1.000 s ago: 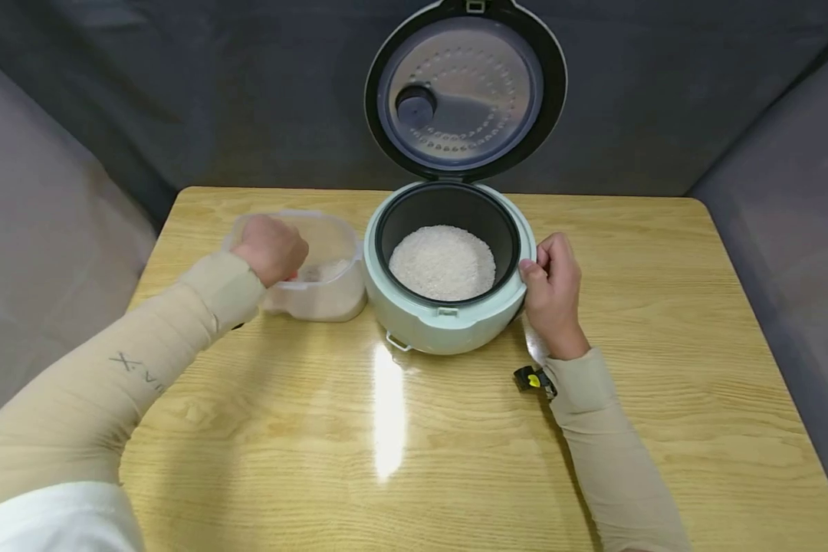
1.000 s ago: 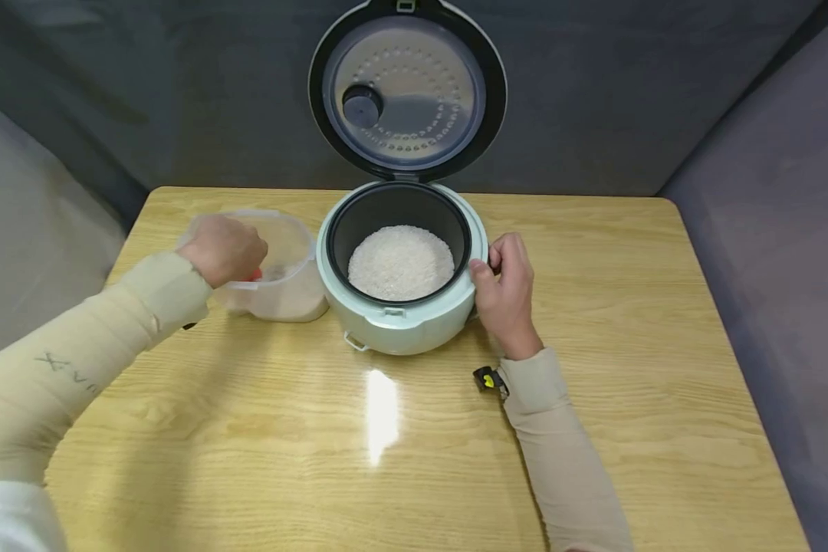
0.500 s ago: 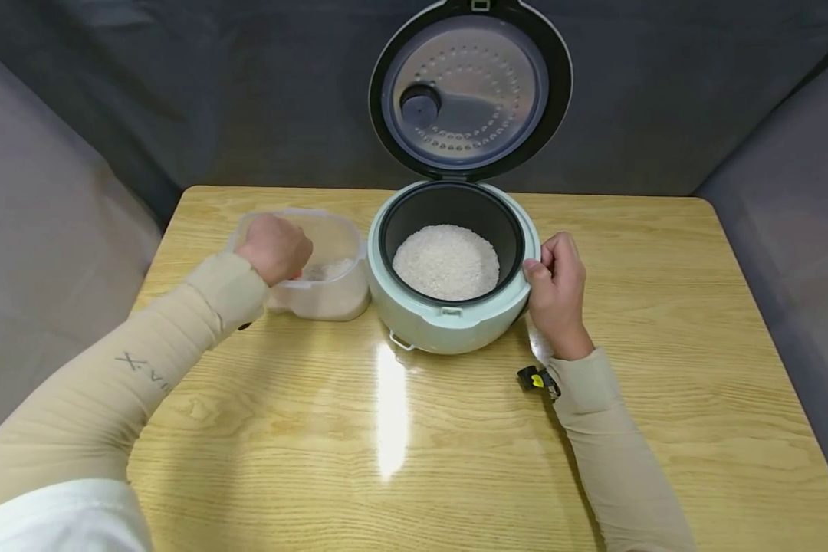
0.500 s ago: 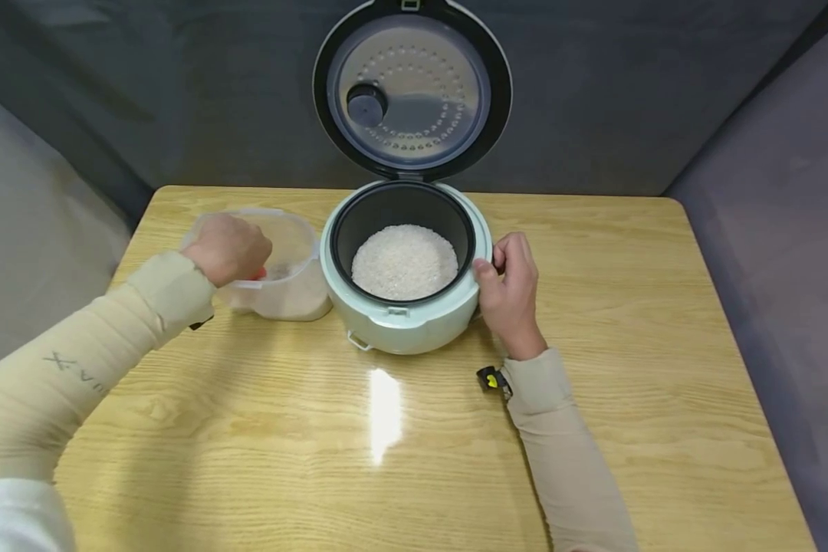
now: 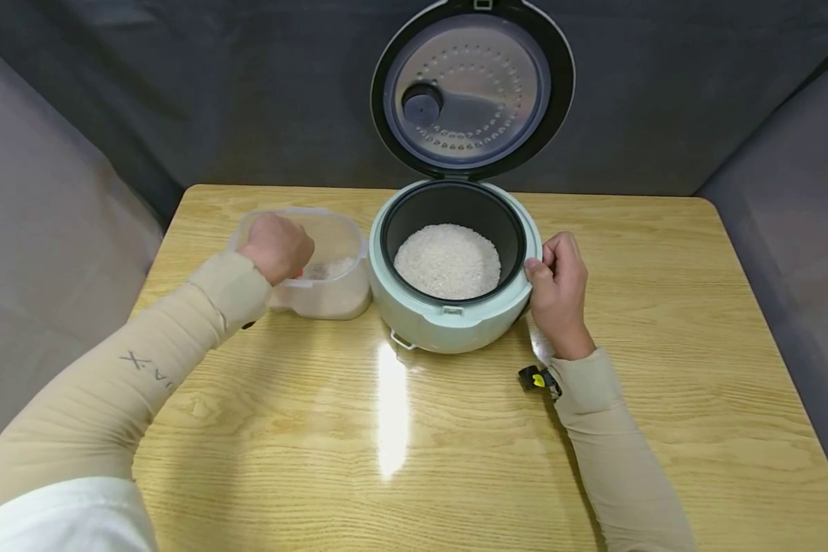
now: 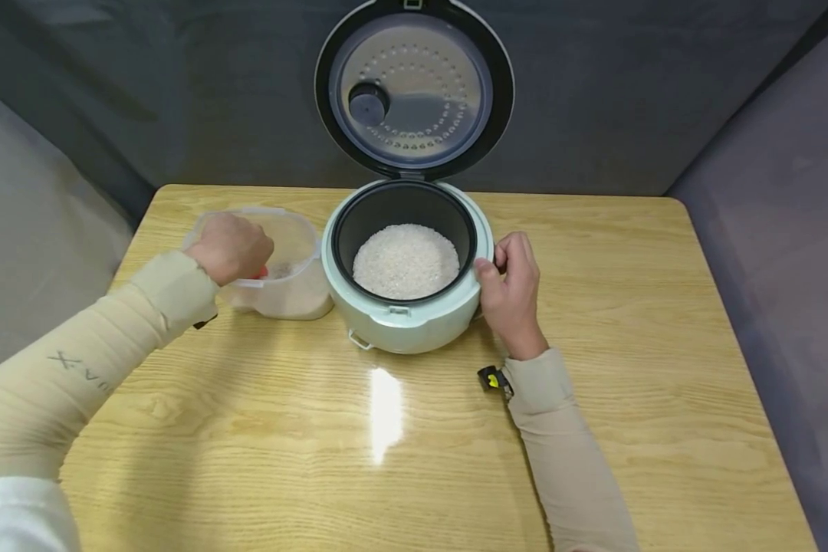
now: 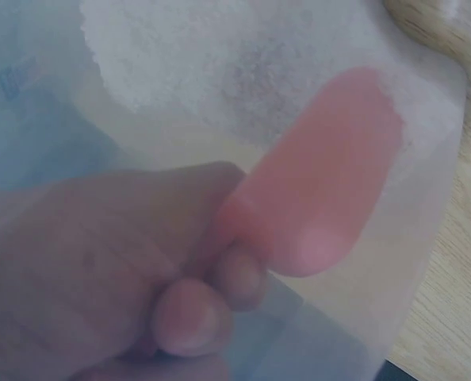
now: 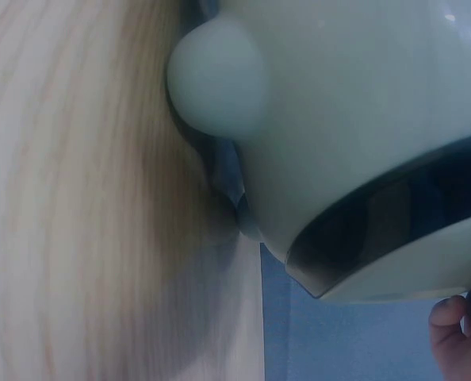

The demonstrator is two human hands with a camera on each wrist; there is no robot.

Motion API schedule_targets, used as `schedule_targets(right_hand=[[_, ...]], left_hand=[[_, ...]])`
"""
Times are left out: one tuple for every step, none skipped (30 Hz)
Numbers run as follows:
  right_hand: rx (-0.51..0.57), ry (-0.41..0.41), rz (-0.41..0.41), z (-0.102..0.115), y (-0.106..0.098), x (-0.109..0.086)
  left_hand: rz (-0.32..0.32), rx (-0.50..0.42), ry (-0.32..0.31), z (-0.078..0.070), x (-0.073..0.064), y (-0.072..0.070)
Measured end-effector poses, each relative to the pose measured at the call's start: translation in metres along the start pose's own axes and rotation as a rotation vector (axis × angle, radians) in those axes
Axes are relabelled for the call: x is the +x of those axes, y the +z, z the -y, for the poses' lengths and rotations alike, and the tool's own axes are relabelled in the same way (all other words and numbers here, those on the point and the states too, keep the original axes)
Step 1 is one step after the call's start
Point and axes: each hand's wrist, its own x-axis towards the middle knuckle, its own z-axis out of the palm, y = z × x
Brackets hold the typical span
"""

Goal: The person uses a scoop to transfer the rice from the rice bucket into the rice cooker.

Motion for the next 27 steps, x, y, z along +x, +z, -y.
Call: schedule_targets(right_hand=[[0.0,0.0,0.001,0.0,-0.0001,0.0],[-0.003,-0.002,0.003,-0.0001,-0.0002,0.0001],[-0.004,-0.002,0.004,-0.0001,-0.0003,0.0001],[-0.003,-0.002,0.004,-0.0002,-0.0003,0.0],[-0.002,-0.001,0.003,-0.0002,-0.0003,0.0],[-0.004,-0.002,0.002,-0.0002,-0.0004,-0.0001],[-0.005,-0.003,0.003,-0.0004,-0.0005,-0.0001],[-0.005,-0.003,0.003,-0.0005,-0.0005,-0.0001],[-0.003,-0.003,0.002,-0.0005,-0.0005,-0.0002],[0.0,-0.003,0.001,-0.0006,-0.0004,-0.0001],[0.002,-0.004,0.001,-0.0005,-0.0004,0.0],[0.004,-0.006,0.001,-0.0005,-0.0005,0.0],[0.006,-0.006,0.002,-0.0006,-0.0003,0.0001],[0.008,-0.006,0.002,-0.0006,-0.0003,0.0001],[0.01,-0.006,0.002,-0.0005,-0.0003,0.0002],[0.013,-0.005,0.001,-0.0005,-0.0003,0.0002],[0.011,-0.005,0.002,-0.0004,-0.0004,0.0002],[0.009,-0.004,0.003,-0.0002,-0.0004,0.0002],[0.008,-0.003,0.004,0.0,-0.0004,0.0002],[0.01,0.0,0.004,0.0002,-0.0003,0.0002],[0.011,0.002,0.005,0.0004,-0.0003,0.0002],[0.011,0.004,0.005,0.0007,-0.0003,0.0001],[0.011,0.006,0.007,0.001,-0.0003,0.0001],[0.011,0.006,0.007,0.001,-0.0002,0.0001],[0.012,0.007,0.008,0.0009,-0.0002,0.0001],[0.011,0.006,0.008,0.0008,-0.0001,0.0001],[0.011,0.006,0.008,0.0009,0.0,0.0001]], left_hand=[[-0.001,0.001,0.001,-0.0001,-0.0001,-0.0003],[0.001,0.002,0.002,-0.0001,-0.0002,-0.0005],[0.004,0.004,0.004,0.0,-0.0003,-0.0007],[0.002,0.003,0.006,-0.0001,-0.0006,-0.0011],[0.002,0.003,0.008,-0.0001,-0.0009,-0.0013],[0.0,0.003,0.008,-0.0002,-0.0012,-0.0016],[0.002,0.002,0.01,-0.0003,-0.0012,-0.0018],[0.003,0.002,0.008,-0.0003,-0.001,-0.0019],[0.001,0.002,0.008,-0.0003,-0.0008,-0.0017],[0.002,0.002,0.008,-0.0004,-0.0006,-0.0016],[0.005,0.004,0.007,-0.0004,-0.0003,-0.0015],[0.008,0.005,0.007,-0.0005,0.0001,-0.0014],[0.011,0.005,0.007,-0.0005,0.0002,-0.0014],[0.01,0.005,0.007,-0.0005,0.0001,-0.0014],[0.012,0.007,0.007,-0.0003,0.0001,-0.0012],[0.013,0.008,0.007,-0.0002,0.0002,-0.0012],[0.012,0.009,0.007,0.0,0.0001,-0.0011],[0.008,0.008,0.006,0.0001,-0.0001,-0.0013],[0.007,0.007,0.005,0.0003,-0.0001,-0.0011],[0.004,0.007,0.006,0.0005,-0.0002,-0.0009],[0.004,0.007,0.005,0.0005,-0.0003,-0.001],[0.001,0.005,0.006,0.0005,-0.0005,-0.0011],[0.002,0.005,0.006,0.0004,-0.0008,-0.0014],[0.002,0.004,0.006,0.0004,-0.0009,-0.0015],[0.002,0.004,0.004,0.0005,-0.0009,-0.0014],[0.0,0.003,0.004,0.0004,-0.0012,-0.0014],[-0.001,0.001,0.002,0.0004,-0.0014,-0.0013]])
